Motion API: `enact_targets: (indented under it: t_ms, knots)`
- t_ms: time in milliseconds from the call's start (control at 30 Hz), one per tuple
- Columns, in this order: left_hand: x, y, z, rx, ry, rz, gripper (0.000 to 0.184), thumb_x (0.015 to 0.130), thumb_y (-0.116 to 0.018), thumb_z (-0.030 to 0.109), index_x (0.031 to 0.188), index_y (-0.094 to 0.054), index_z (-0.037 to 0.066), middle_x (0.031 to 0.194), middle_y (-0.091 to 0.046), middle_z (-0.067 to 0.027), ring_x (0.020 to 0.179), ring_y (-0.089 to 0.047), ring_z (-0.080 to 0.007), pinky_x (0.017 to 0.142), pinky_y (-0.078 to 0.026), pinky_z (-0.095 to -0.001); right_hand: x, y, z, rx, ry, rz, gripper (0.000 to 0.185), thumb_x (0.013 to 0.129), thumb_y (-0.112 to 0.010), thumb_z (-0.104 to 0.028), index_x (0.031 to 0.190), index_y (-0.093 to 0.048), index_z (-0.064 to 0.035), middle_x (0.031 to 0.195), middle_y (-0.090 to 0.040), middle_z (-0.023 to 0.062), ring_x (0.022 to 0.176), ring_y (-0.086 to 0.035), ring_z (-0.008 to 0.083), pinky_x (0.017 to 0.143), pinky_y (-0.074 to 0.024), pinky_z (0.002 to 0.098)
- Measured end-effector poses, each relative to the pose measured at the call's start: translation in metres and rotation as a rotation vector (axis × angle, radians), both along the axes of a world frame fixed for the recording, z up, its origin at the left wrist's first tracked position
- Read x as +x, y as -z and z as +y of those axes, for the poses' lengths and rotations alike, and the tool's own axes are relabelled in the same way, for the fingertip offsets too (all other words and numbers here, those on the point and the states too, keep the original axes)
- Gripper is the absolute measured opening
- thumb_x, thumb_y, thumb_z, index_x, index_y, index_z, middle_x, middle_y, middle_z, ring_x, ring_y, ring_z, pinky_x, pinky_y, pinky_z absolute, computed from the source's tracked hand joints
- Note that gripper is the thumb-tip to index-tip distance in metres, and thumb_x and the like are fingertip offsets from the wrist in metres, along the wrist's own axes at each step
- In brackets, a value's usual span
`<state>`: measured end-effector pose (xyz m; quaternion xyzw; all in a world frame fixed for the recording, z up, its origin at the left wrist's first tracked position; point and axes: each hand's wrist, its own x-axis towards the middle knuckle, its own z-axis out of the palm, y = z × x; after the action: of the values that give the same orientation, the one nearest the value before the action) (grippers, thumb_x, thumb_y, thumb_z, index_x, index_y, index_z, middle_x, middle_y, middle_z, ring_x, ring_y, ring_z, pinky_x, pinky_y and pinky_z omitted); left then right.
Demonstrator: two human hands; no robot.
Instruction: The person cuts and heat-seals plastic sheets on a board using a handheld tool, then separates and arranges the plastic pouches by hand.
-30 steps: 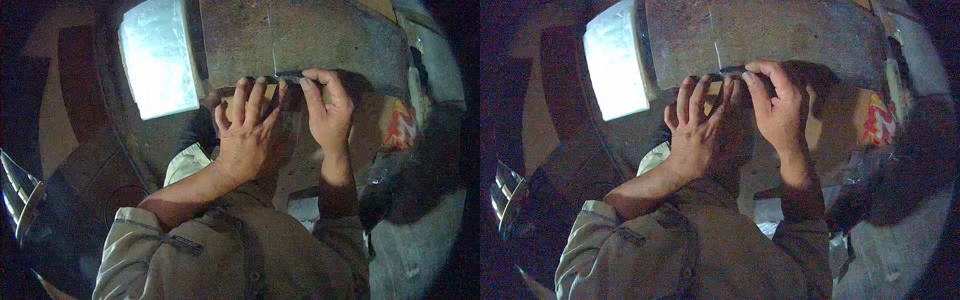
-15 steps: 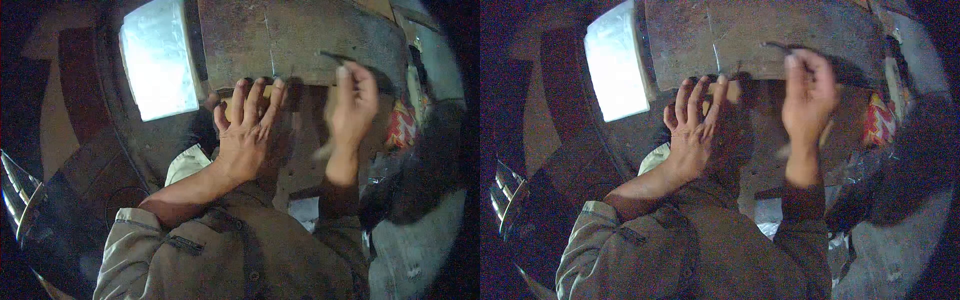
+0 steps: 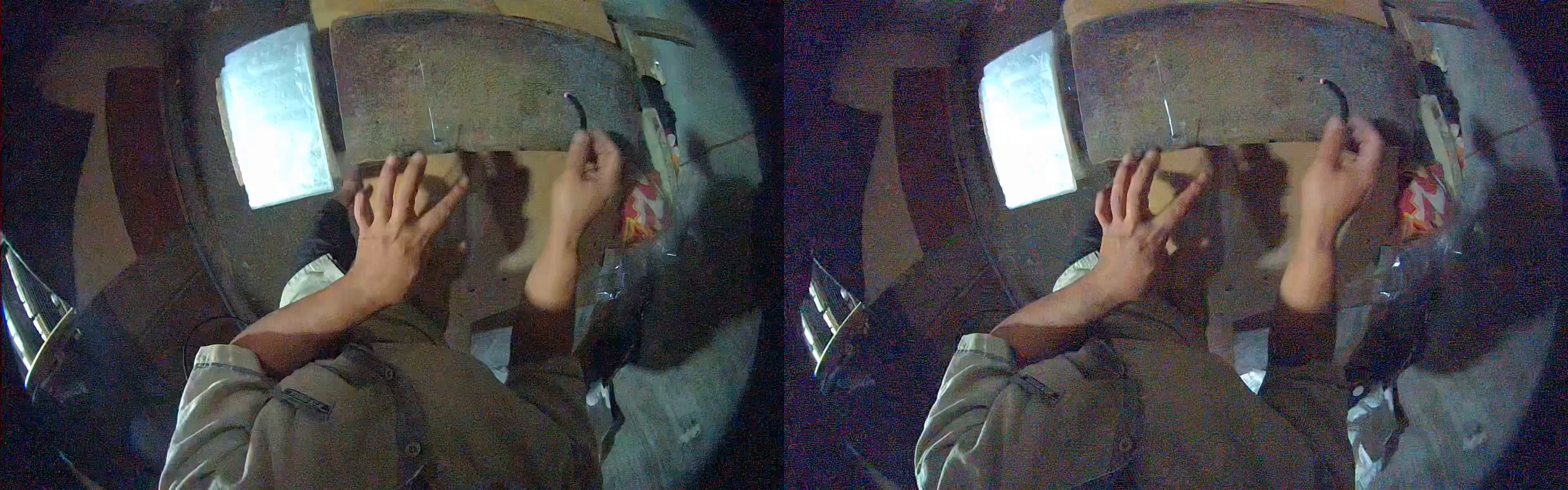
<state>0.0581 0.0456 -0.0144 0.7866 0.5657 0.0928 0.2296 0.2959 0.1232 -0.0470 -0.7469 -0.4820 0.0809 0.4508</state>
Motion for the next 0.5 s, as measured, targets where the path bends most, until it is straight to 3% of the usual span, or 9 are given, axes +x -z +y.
enact_targets:
  t_ms: [67, 133, 233, 300, 367, 400, 433, 500]
  knots:
    - [-0.011, 0.005, -0.012, -0.016, 0.045, -0.038, 0.06, 0.078, -0.063, 0.045, 0.133, -0.045, 0.03, 0.143, -0.025, -0.0163, 0.131, -0.021, -0.0389, 0.099, -0.022, -0.0585, -0.031, -0.003, -0.024, -0.075, -0.011, 0.169, 0.029, 0.088, -0.062, -0.023, 0.104, -0.055, 0.0003, 0.101, -0.061, 0.0114, 0.093, -0.056, 0.0171, 0.081, -0.0436, 0.0303]
    - [-0.018, 0.0, -0.021, -0.05, 0.124, -0.091, 0.063, 0.078, -0.063, 0.048, 0.132, -0.046, 0.021, 0.14, -0.027, -0.0184, 0.127, -0.026, -0.0401, 0.1, -0.023, -0.0556, -0.053, -0.009, -0.049, -0.345, -0.136, 0.584, 0.026, 0.089, -0.061, -0.022, 0.102, -0.054, 0.0001, 0.093, -0.06, 0.0065, 0.085, -0.056, 0.0132, 0.077, -0.0441, 0.0277]
    - [-0.03, -0.003, -0.032, -0.095, 0.152, -0.128, 0.059, 0.085, -0.057, 0.045, 0.133, -0.043, 0.015, 0.136, -0.029, -0.0223, 0.124, -0.028, -0.0411, 0.097, -0.026, -0.0535, -0.085, 0.007, -0.064, -0.357, -0.367, 0.588, 0.029, 0.088, -0.062, -0.024, 0.105, -0.055, -0.0013, 0.091, -0.062, 0.0068, 0.081, -0.057, 0.0126, 0.071, -0.0446, 0.0283]
    - [-0.035, -0.002, -0.035, -0.091, 0.141, -0.144, 0.059, 0.084, -0.058, 0.044, 0.131, -0.043, 0.01, 0.134, -0.03, -0.0225, 0.122, -0.03, -0.0404, 0.096, -0.027, -0.0523, -0.094, 0.021, -0.06, -0.345, -0.418, 0.826, 0.03, 0.086, -0.063, -0.027, 0.102, -0.056, -0.0018, 0.09, -0.061, 0.0062, 0.08, -0.056, 0.0136, 0.07, -0.0443, 0.0283]
    - [-0.041, -0.005, -0.035, -0.227, -0.011, -0.301, 0.058, 0.085, -0.058, 0.042, 0.13, -0.044, 0.009, 0.133, -0.031, -0.0236, 0.121, -0.031, -0.0404, 0.096, -0.028, -0.0513, -0.095, 0.038, -0.052, -0.332, -0.433, 0.695, 0.026, 0.087, -0.063, -0.023, 0.099, -0.057, -0.0015, 0.088, -0.059, 0.0021, 0.078, -0.052, 0.0101, 0.069, -0.0414, 0.0259]
    - [-0.04, -0.009, -0.034, -0.244, -0.055, -0.285, 0.055, 0.084, -0.062, 0.03, 0.129, -0.044, 0.003, 0.132, -0.035, -0.0233, 0.12, -0.035, -0.0398, 0.103, -0.024, -0.0468, -0.098, 0.03, -0.044, -0.333, -0.453, 0.573, 0.021, 0.087, -0.063, -0.02, 0.095, -0.058, -0.0012, 0.086, -0.056, -0.0021, 0.077, -0.048, 0.0066, 0.068, -0.0385, 0.0236]
    - [-0.041, -0.01, -0.032, -0.229, -0.048, -0.288, 0.055, 0.084, -0.062, 0.03, 0.129, -0.044, 0.003, 0.132, -0.035, -0.0233, 0.12, -0.035, -0.0398, 0.103, -0.024, -0.0468, -0.099, 0.019, -0.039, -0.318, -0.453, 0.567, 0.021, 0.087, -0.063, -0.02, 0.095, -0.058, -0.0012, 0.086, -0.056, -0.0021, 0.077, -0.048, 0.0066, 0.068, -0.0385, 0.0236]
    - [-0.042, -0.006, -0.03, -0.364, -0.221, -0.549, 0.05, 0.089, -0.055, 0.035, 0.126, -0.045, 0.003, 0.121, -0.045, -0.0225, 0.113, -0.042, -0.0396, 0.097, -0.031, -0.0444, -0.099, -0.008, -0.031, -0.552, -0.451, 0.715, 0.026, 0.083, -0.068, -0.022, 0.093, -0.058, -0.0007, 0.087, -0.056, -0.0005, 0.081, -0.048, 0.0071, 0.07, -0.0384, 0.0229]
